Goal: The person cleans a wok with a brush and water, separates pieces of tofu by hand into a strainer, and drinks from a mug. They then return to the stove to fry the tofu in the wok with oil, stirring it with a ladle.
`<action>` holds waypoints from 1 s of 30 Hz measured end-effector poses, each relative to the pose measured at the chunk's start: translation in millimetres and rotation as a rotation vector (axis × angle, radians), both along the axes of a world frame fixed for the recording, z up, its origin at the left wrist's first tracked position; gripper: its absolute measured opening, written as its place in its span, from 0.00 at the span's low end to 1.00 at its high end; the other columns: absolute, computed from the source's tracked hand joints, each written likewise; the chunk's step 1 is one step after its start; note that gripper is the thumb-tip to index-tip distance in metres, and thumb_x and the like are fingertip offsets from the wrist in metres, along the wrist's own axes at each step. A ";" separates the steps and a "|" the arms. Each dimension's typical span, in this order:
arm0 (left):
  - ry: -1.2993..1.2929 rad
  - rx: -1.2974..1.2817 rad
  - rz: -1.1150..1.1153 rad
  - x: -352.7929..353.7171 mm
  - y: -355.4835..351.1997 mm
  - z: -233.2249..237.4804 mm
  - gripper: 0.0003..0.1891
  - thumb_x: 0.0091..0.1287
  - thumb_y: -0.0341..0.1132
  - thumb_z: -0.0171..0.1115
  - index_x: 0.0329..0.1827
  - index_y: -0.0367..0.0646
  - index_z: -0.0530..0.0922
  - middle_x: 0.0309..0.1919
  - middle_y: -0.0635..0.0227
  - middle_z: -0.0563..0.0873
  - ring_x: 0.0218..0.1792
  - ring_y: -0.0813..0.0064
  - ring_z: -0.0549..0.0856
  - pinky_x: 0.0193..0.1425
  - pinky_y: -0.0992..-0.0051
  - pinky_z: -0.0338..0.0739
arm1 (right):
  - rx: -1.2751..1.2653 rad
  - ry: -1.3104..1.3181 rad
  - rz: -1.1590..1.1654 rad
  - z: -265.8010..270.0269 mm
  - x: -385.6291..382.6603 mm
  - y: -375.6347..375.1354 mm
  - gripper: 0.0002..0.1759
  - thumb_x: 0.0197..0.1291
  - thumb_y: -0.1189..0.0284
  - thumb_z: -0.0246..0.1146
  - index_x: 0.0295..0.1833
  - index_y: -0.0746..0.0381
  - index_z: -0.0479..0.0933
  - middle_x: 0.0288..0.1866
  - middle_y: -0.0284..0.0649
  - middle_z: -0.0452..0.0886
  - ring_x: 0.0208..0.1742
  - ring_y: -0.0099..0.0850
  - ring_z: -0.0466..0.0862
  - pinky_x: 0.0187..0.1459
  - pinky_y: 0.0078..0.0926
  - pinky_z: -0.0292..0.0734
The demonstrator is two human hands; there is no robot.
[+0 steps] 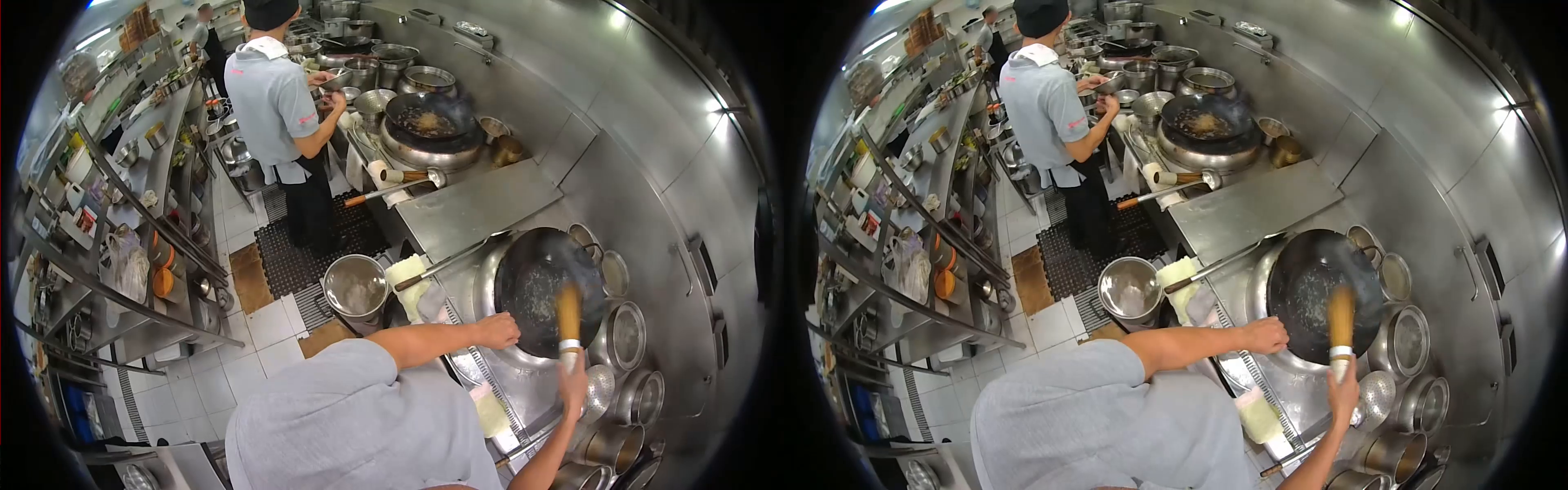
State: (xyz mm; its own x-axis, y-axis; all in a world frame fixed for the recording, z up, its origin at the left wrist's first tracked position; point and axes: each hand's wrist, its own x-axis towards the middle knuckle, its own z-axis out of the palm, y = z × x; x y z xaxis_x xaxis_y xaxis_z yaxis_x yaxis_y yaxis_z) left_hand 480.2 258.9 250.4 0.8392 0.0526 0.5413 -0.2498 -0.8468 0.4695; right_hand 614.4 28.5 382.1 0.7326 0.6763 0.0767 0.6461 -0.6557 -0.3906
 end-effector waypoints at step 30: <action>-0.138 0.439 -0.216 -35.0 18.5 175.5 0.17 0.53 0.32 0.67 0.14 0.46 0.67 0.14 0.66 0.69 0.19 0.64 0.73 0.24 0.65 0.67 | 0.199 0.642 -0.689 -131.2 17.5 -105.2 0.42 0.62 0.51 0.57 0.77 0.49 0.47 0.41 0.53 0.83 0.25 0.39 0.84 0.23 0.32 0.81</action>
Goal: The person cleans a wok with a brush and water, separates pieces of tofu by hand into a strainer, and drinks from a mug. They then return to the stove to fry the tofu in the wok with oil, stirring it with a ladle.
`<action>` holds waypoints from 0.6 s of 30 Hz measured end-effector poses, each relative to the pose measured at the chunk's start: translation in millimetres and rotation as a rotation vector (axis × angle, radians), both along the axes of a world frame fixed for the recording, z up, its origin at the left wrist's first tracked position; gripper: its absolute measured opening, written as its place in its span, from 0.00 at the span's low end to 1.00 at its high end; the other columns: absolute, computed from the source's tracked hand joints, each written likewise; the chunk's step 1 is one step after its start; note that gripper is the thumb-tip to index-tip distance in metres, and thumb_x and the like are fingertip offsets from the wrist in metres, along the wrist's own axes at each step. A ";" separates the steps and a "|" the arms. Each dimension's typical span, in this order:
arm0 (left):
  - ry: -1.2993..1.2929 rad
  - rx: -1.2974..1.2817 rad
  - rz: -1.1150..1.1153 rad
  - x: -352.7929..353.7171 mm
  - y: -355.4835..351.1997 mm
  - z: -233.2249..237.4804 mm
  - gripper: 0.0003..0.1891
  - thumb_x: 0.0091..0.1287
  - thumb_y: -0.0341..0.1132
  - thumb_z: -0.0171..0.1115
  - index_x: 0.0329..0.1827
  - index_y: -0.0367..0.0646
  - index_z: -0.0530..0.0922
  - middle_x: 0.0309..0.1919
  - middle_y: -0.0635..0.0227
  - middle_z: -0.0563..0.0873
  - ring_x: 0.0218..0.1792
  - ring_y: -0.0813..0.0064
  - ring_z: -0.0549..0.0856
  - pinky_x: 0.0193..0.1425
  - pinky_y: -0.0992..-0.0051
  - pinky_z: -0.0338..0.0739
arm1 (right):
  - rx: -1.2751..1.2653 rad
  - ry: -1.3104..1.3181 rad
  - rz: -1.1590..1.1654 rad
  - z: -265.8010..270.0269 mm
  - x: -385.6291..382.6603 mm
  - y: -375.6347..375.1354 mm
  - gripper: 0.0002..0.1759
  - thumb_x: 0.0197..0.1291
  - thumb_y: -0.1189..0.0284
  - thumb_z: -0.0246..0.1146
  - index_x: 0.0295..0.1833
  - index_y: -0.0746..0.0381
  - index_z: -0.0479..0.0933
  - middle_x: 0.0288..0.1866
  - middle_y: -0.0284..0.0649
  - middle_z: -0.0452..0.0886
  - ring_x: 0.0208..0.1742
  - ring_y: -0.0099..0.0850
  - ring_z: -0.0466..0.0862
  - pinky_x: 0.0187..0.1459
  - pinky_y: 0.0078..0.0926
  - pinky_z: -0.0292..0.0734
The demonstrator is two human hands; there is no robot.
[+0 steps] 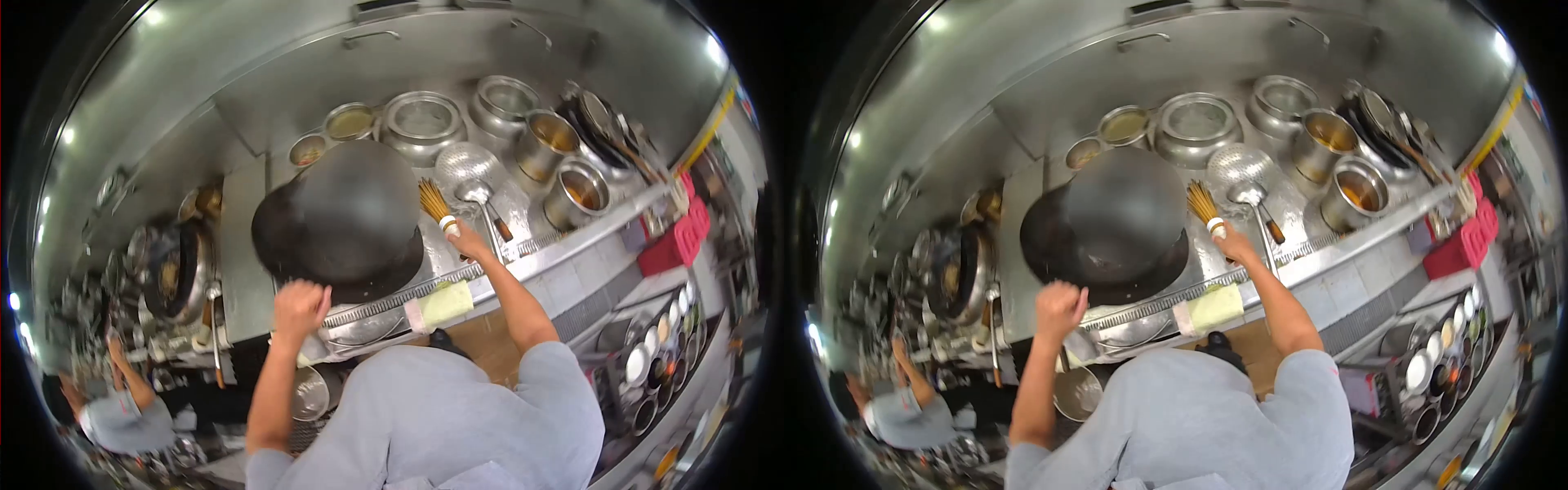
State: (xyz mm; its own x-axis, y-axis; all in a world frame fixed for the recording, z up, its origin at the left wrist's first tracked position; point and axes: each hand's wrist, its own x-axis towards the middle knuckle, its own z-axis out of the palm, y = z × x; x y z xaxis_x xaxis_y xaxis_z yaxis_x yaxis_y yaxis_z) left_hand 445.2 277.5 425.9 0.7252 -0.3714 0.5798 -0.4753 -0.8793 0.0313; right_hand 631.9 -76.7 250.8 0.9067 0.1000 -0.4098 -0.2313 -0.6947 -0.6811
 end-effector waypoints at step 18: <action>0.047 -0.342 0.208 38.4 -17.4 -143.7 0.14 0.57 0.34 0.66 0.18 0.42 0.71 0.17 0.63 0.75 0.24 0.59 0.76 0.31 0.62 0.70 | -0.249 -0.276 -0.343 -129.4 -116.7 -119.6 0.25 0.51 0.78 0.61 0.55 0.63 0.64 0.46 0.59 0.77 0.51 0.54 0.77 0.51 0.43 0.73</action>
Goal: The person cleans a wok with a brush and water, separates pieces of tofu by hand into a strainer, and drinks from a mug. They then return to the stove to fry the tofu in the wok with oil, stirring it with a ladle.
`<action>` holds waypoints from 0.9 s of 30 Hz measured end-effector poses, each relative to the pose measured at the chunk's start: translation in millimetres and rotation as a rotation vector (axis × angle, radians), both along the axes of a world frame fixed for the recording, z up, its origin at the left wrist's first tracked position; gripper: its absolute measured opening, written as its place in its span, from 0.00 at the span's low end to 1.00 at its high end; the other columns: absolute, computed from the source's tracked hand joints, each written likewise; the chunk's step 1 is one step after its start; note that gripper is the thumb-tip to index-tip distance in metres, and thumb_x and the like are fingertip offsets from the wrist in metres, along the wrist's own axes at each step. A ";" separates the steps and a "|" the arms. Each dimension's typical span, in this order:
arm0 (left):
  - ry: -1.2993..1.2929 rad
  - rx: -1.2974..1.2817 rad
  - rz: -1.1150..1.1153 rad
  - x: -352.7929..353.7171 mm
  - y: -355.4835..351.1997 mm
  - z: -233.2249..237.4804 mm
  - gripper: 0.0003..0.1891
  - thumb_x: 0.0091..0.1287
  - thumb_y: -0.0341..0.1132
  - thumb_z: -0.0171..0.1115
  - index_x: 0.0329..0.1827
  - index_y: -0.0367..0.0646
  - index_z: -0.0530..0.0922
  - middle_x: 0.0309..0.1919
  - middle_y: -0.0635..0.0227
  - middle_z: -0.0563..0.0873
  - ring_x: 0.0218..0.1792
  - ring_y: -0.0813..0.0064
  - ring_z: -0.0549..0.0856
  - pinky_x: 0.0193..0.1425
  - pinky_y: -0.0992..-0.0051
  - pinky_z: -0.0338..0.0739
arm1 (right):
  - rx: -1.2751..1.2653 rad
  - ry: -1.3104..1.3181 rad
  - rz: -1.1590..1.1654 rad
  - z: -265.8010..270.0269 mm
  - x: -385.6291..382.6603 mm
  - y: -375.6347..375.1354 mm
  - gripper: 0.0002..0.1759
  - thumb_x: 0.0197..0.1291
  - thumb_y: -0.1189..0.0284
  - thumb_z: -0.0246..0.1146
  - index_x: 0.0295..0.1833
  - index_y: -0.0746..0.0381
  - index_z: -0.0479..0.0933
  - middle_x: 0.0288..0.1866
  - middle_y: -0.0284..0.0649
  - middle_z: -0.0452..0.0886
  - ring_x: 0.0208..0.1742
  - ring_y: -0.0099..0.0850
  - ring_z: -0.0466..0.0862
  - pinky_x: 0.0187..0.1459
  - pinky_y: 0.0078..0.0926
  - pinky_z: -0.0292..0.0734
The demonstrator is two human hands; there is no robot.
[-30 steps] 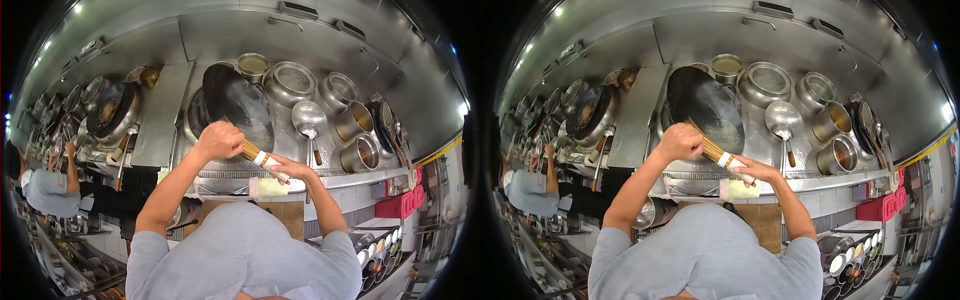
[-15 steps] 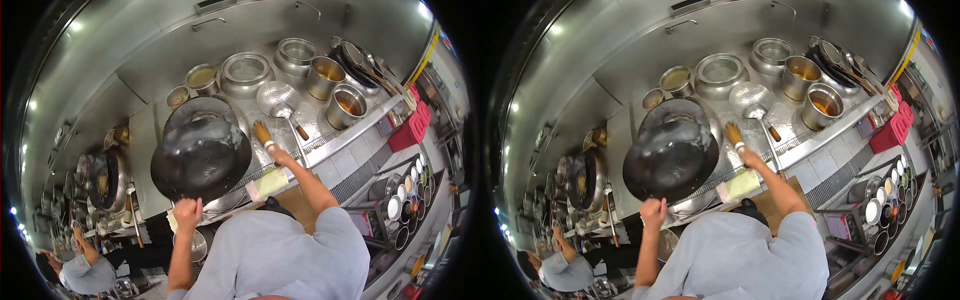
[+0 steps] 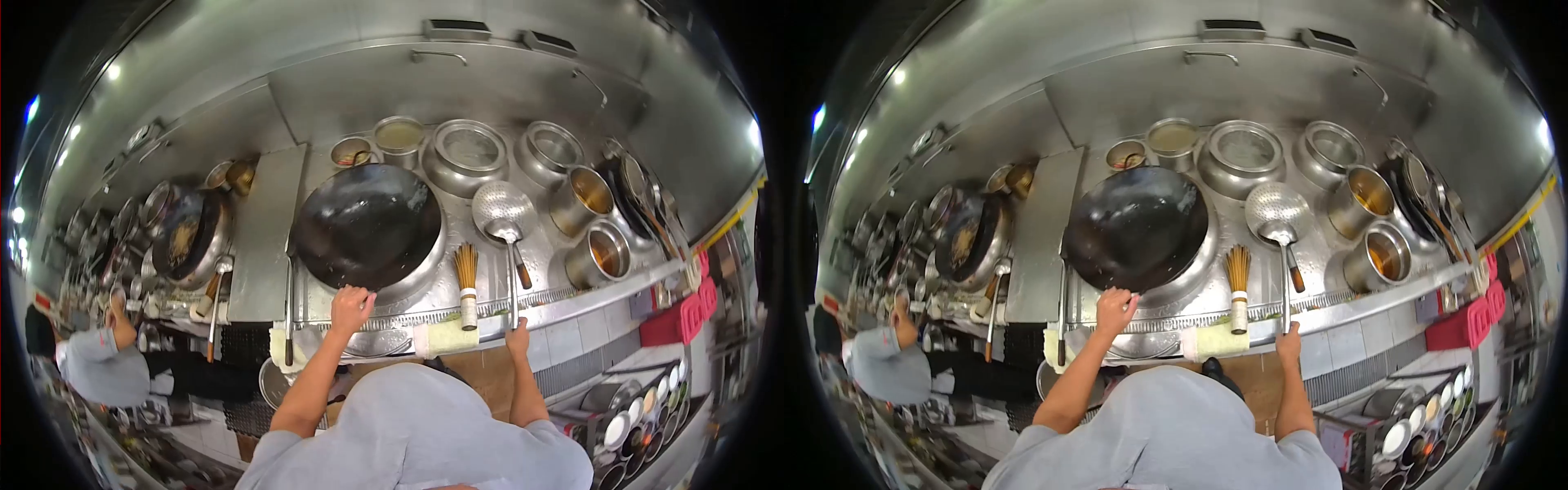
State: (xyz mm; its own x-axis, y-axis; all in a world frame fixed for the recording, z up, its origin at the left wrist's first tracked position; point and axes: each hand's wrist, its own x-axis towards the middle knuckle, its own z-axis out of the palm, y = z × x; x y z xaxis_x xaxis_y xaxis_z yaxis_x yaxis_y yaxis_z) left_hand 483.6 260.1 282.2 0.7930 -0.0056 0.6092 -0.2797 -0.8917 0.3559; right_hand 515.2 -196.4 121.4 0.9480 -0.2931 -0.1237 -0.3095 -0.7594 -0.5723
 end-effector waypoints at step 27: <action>-0.276 -0.937 -1.302 -106.3 -152.8 298.8 0.11 0.65 0.24 0.55 0.48 0.37 0.80 0.60 0.42 0.71 0.59 0.44 0.72 0.60 0.50 0.66 | 1.204 0.367 0.170 99.5 385.4 126.9 0.08 0.65 0.70 0.57 0.32 0.54 0.69 0.21 0.25 0.67 0.16 0.17 0.65 0.17 0.18 0.60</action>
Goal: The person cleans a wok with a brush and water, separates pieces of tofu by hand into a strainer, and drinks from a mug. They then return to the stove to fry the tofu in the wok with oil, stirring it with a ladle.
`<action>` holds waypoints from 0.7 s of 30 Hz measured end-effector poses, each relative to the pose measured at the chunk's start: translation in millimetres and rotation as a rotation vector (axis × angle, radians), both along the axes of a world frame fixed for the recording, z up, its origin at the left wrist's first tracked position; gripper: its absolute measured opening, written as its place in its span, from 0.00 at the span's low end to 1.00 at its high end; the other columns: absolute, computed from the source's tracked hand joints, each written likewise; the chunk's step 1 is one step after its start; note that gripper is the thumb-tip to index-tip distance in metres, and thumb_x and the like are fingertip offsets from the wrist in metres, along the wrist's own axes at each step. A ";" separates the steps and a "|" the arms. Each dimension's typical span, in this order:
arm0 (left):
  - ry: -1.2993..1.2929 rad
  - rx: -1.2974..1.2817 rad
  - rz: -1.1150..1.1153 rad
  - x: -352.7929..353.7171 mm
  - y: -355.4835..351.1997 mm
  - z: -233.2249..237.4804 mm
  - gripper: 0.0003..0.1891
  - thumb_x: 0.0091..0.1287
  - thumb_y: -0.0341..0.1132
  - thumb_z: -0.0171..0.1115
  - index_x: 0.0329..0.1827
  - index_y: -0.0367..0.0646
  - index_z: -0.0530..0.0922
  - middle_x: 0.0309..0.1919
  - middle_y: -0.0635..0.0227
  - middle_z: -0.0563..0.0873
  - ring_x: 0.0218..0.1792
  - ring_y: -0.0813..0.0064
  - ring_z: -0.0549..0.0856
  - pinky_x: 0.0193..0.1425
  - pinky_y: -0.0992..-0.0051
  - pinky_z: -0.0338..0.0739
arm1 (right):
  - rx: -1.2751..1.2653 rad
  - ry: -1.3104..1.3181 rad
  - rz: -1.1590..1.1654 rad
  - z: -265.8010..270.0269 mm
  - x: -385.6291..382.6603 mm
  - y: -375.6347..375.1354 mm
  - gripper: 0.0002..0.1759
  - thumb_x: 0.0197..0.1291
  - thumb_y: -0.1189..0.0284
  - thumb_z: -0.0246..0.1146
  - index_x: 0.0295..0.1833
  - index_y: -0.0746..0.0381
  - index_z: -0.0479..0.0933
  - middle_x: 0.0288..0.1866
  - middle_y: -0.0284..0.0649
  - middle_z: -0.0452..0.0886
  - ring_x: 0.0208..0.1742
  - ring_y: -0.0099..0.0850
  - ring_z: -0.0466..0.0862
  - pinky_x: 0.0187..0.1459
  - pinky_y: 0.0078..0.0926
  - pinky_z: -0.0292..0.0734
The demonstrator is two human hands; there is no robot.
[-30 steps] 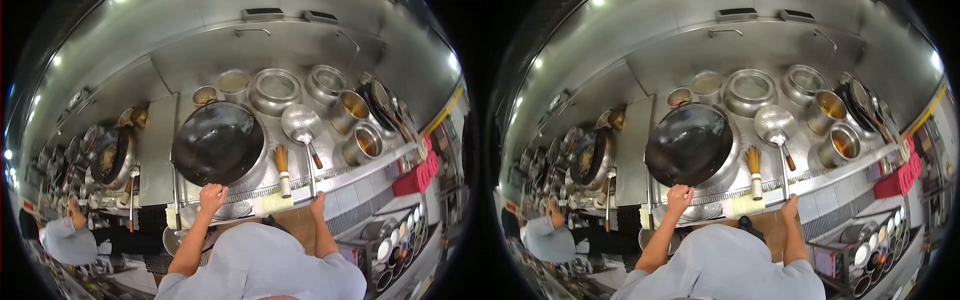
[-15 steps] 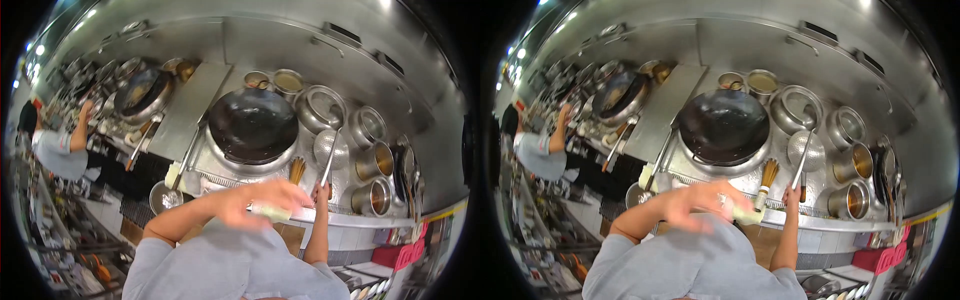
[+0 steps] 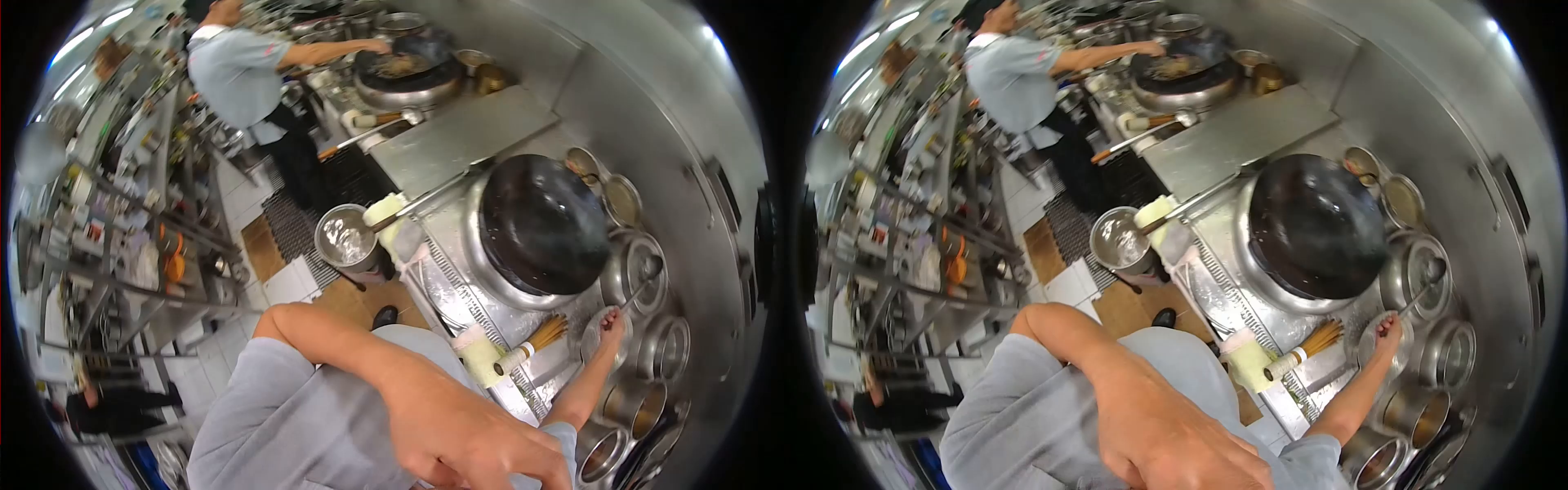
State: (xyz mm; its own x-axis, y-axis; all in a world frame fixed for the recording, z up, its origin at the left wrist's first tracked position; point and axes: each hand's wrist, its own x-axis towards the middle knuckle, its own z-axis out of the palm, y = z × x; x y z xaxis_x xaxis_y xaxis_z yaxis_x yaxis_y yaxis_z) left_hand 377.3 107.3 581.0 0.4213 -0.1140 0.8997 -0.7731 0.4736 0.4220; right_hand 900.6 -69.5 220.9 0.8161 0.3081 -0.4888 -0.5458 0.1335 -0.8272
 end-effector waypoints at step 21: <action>0.599 0.378 0.385 -8.7 95.7 -63.3 0.14 0.62 0.27 0.59 0.51 0.41 0.82 0.53 0.56 0.79 0.58 0.57 0.77 0.62 0.61 0.71 | 0.993 0.229 0.061 147.0 -110.0 -47.2 0.10 0.68 0.77 0.46 0.45 0.75 0.67 0.23 0.32 0.65 0.16 0.17 0.65 0.16 0.18 0.55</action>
